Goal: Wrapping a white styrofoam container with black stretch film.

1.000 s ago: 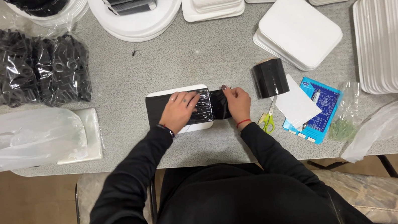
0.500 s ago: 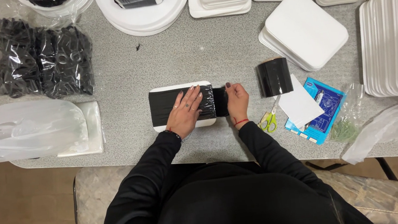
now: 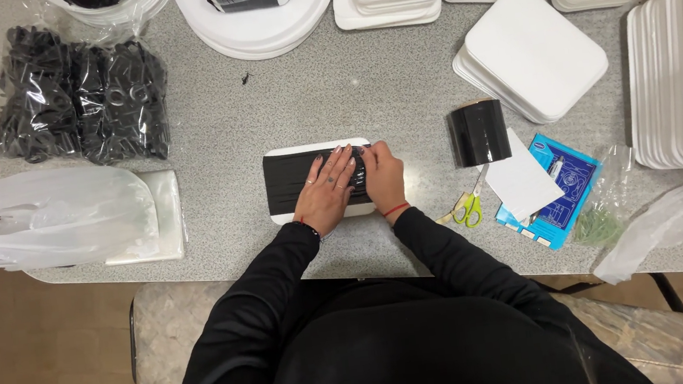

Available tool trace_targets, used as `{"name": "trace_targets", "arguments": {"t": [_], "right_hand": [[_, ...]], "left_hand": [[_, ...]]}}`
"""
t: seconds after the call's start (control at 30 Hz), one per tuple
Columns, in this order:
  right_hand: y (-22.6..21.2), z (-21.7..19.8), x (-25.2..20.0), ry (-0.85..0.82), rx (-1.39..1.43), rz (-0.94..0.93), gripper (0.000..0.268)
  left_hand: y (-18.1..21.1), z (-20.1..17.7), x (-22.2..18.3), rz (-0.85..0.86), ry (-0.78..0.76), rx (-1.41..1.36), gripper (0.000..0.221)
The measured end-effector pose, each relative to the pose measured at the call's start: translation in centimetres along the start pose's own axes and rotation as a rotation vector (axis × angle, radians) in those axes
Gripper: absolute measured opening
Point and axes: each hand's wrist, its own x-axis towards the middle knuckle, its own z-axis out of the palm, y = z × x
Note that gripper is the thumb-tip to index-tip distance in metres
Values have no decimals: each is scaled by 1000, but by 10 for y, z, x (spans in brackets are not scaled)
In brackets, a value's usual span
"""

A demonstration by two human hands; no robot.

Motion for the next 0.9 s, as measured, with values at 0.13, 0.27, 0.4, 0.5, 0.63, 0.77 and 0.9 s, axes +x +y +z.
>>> {"name": "trace_targets", "arguments": {"t": [0.13, 0.27, 0.4, 0.5, 0.63, 0.77, 0.9], "right_hand": [[-5, 10, -2, -29, -222, -87, 23], [-8, 19, -6, -114, -478, -156, 28], [-15, 24, -7, -157, -618, -202, 28], [-15, 27, -7, -213, -651, -201, 25], [-21, 31, -13, -263, -690, -221, 19], [-50, 31, -27, -306, -689, -320, 14], [-77, 20, -55, -489, -589, -464, 12]], "left_hand": [[0, 3, 0, -4, -1, -4, 57], [-2, 10, -1, -10, 8, 6, 60], [-4, 10, 2, -82, 14, -109, 64], [-1, -8, 5, -310, 52, -556, 67], [-31, 25, -2, -437, 166, -1060, 58], [-34, 20, 0, -368, 298, -1474, 56], [-33, 16, 0, -387, 311, -1580, 67]]}}
